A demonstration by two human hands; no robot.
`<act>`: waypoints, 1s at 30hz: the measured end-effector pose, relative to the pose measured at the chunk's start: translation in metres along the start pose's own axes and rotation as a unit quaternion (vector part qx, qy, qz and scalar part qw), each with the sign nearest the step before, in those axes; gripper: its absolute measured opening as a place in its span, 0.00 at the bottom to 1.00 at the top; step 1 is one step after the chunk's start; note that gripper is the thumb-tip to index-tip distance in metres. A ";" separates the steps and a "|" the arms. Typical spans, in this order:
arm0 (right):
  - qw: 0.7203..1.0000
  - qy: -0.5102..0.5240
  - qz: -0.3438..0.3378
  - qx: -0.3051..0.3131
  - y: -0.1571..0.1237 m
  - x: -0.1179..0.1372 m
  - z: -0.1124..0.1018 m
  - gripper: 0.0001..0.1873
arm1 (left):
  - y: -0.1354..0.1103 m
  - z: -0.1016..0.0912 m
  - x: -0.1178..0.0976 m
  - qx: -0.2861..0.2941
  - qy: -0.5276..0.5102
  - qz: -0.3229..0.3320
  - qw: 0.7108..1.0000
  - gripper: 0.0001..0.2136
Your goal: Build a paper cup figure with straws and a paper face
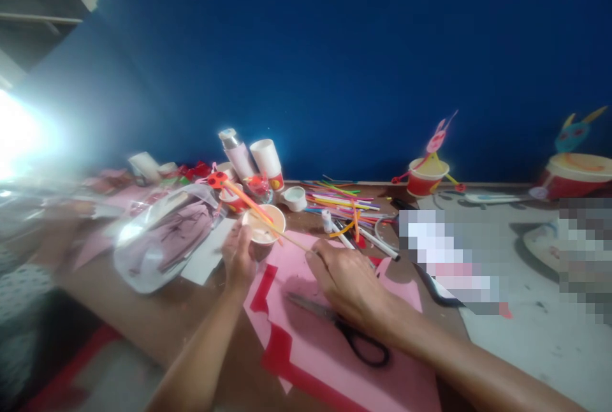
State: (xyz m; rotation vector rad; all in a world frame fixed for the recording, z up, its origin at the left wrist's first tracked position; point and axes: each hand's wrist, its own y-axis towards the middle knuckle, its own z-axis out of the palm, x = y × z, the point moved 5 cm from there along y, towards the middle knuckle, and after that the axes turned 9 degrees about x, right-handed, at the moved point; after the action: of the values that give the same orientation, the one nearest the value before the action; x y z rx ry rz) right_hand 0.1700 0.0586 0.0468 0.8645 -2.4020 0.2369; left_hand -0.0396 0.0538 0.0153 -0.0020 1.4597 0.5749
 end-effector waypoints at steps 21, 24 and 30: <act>0.988 -0.147 0.017 -0.040 0.001 0.009 -0.005 0.20 | -0.045 0.048 0.006 0.139 0.141 0.084 0.977 0.16; 0.999 -0.027 0.007 -0.020 0.003 0.006 -0.007 0.20 | -0.045 0.053 -0.005 0.163 0.166 0.129 0.964 0.15; 0.902 0.413 0.046 0.114 0.009 -0.001 0.014 0.26 | -0.045 0.057 -0.026 0.151 0.253 0.236 0.926 0.18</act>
State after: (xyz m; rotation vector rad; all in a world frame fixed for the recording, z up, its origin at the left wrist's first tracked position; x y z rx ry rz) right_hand 0.1587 0.0614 0.0352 0.5745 -1.6245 0.7659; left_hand 0.0297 0.0245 0.0319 0.4898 2.0648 0.7671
